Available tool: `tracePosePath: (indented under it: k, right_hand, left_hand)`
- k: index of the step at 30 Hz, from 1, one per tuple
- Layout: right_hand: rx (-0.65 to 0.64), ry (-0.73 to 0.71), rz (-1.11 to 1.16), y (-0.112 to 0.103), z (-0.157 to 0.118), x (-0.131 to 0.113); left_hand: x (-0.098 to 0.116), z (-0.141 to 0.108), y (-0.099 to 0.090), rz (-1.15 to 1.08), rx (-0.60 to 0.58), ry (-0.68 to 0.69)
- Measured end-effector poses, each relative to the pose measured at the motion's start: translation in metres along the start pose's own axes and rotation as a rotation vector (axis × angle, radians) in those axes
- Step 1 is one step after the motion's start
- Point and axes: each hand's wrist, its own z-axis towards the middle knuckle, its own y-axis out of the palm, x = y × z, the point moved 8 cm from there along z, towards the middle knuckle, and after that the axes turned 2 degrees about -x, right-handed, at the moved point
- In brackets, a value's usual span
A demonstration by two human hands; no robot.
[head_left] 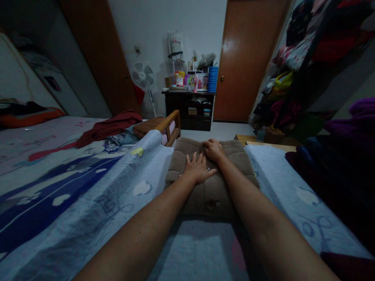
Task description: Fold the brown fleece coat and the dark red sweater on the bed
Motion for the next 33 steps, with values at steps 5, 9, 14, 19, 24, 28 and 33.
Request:
tracePosePath:
  k: [5, 9, 14, 19, 24, 28, 33]
  right_hand:
    - [-0.127, -0.031, -0.078, 0.009, -0.004, -0.006]
    - [-0.245, -0.044, -0.122, 0.02, -0.005, -0.008]
    - [-0.322, -0.012, -0.107, 0.031, -0.006, -0.004]
    - [-0.335, 0.002, -0.067, 0.029, -0.004, -0.001]
    - [-0.312, 0.017, -0.014, 0.005, 0.0, 0.003]
    - [-0.244, 0.139, -0.033, -0.025, -0.016, 0.024]
    - [-0.227, 0.376, -0.123, -0.032, -0.065, 0.051]
  left_hand:
    - [0.0, 0.001, 0.001, 0.002, 0.007, 0.0]
    - [0.0, 0.001, 0.001, 0.0, -0.006, 0.003]
    - [0.001, 0.0, -0.001, -0.007, -0.012, 0.005]
    - [0.0, 0.001, -0.001, -0.017, -0.027, -0.004]
    - [0.0, 0.002, 0.0, -0.013, -0.033, 0.003]
    - [-0.001, 0.001, 0.0, -0.004, -0.003, 0.011]
    - [-0.001, 0.001, -0.001, -0.007, -0.006, 0.006]
